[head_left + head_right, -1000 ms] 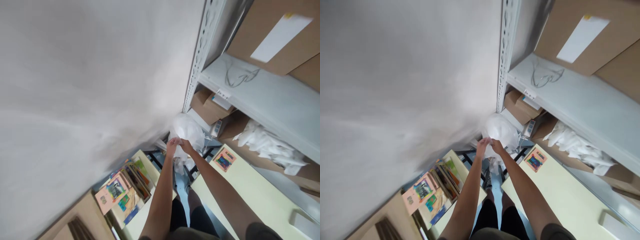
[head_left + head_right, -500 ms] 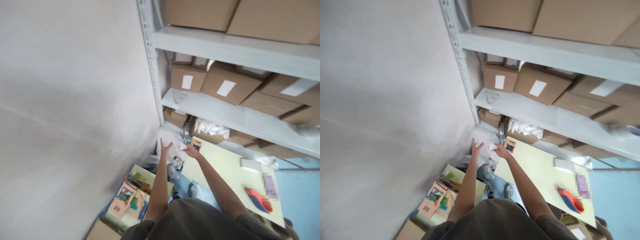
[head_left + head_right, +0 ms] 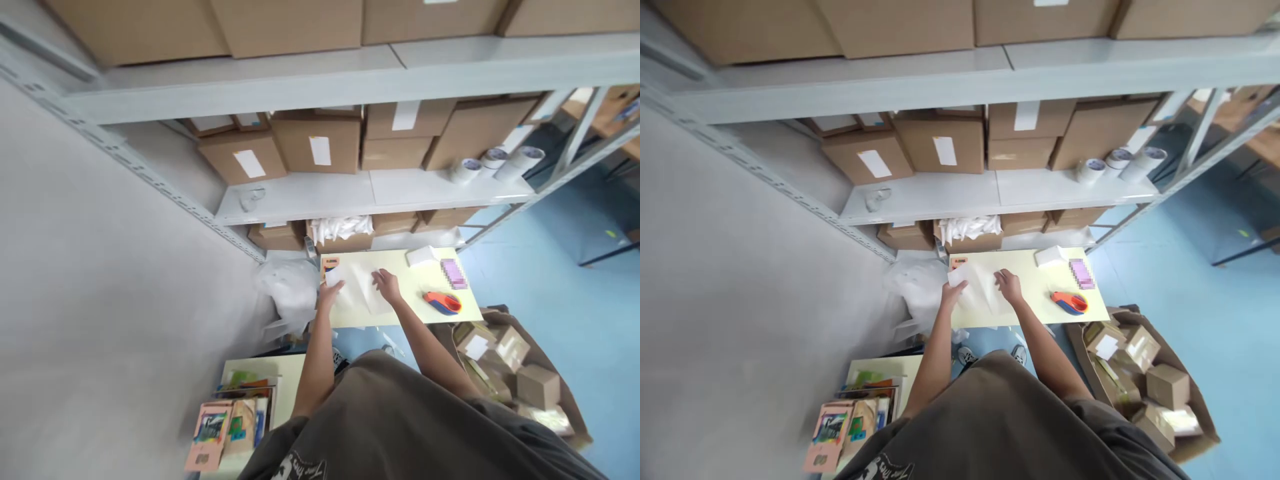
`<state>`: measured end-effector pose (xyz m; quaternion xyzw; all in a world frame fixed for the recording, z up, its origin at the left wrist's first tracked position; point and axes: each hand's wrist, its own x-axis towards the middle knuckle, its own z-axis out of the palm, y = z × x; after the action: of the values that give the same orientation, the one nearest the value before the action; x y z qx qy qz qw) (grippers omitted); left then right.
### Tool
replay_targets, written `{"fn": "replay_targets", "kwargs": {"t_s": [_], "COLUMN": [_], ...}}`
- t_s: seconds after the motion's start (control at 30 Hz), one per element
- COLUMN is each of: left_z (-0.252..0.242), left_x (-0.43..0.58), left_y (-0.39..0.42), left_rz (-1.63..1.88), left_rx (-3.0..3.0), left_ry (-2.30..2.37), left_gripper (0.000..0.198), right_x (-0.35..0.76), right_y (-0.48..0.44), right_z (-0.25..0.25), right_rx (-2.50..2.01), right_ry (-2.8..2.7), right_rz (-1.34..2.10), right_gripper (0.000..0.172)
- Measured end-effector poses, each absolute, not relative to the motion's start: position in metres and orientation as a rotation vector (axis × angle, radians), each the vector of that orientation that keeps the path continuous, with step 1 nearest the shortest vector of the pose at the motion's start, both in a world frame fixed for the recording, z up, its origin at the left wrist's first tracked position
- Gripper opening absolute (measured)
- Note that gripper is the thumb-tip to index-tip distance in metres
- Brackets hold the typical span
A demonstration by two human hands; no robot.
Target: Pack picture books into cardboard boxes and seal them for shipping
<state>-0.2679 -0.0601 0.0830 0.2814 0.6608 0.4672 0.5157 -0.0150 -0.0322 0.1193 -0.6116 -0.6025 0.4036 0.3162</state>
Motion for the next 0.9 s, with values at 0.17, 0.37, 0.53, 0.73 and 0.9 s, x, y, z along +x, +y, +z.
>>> {"fn": "replay_targets", "kwargs": {"t_s": [0.17, 0.37, 0.53, 0.73, 0.9], "left_z": [0.053, -0.009, -0.041, -0.028, -0.031], "left_x": [-0.248, -0.215, -0.193, -0.174, -0.159], "left_y": [-0.061, -0.053, -0.047, -0.057, -0.06], "left_rz": [0.913, 0.837, 0.631, 0.614, 0.215], "left_rx": [0.739, 0.717, 0.799, 1.35, 1.674], "left_ry": [1.494, 1.776, 2.002, 2.09, 1.628], "left_gripper": [0.041, 0.055, 0.076, 0.06, 0.071], "right_x": [0.074, 0.111, 0.122, 0.125, 0.115], "right_y": [-0.04, -0.04, -0.028, -0.046, -0.069], "right_z": [0.058, -0.009, -0.049, -0.05, -0.055], "right_rx": [-2.141, -2.385, -2.377, -2.22, -2.055], "right_ry": [-1.469, -1.623, -1.44, -1.605, -2.126], "right_rz": [0.844, 1.049, 0.983, 0.625, 0.932], "right_gripper": [0.044, 0.044, 0.05, 0.065, 0.072]}}
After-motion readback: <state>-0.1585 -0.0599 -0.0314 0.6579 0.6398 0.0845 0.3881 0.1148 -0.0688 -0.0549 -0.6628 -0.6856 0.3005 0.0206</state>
